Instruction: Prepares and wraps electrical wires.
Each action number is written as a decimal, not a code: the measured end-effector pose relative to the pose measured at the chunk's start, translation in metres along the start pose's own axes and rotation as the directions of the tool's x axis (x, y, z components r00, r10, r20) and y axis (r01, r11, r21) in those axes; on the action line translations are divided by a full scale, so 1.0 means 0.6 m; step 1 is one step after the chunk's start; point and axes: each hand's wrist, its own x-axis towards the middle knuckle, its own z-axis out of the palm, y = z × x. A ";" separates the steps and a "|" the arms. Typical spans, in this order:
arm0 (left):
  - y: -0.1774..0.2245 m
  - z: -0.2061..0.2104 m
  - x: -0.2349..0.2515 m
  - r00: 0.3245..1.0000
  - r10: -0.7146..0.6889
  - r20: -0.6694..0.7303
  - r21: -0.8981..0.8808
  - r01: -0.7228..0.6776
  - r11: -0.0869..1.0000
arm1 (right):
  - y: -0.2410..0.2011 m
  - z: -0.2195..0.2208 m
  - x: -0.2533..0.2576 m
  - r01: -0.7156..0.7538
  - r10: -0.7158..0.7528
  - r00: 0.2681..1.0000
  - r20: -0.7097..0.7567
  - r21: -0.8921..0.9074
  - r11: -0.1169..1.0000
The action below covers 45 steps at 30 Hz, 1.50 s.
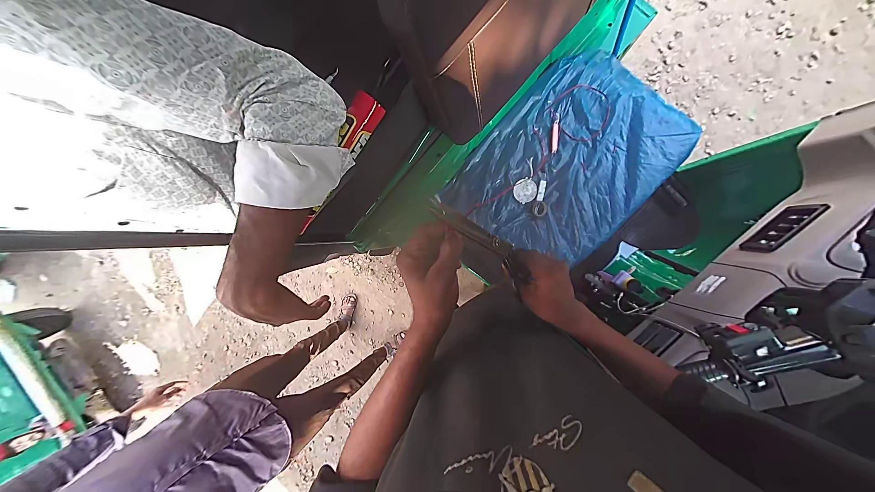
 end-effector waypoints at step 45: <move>-0.021 -0.022 -0.043 0.988 -0.126 0.087 0.229 0.103 0.968 | -0.068 0.006 0.106 -0.131 0.162 0.984 0.074 0.919 0.372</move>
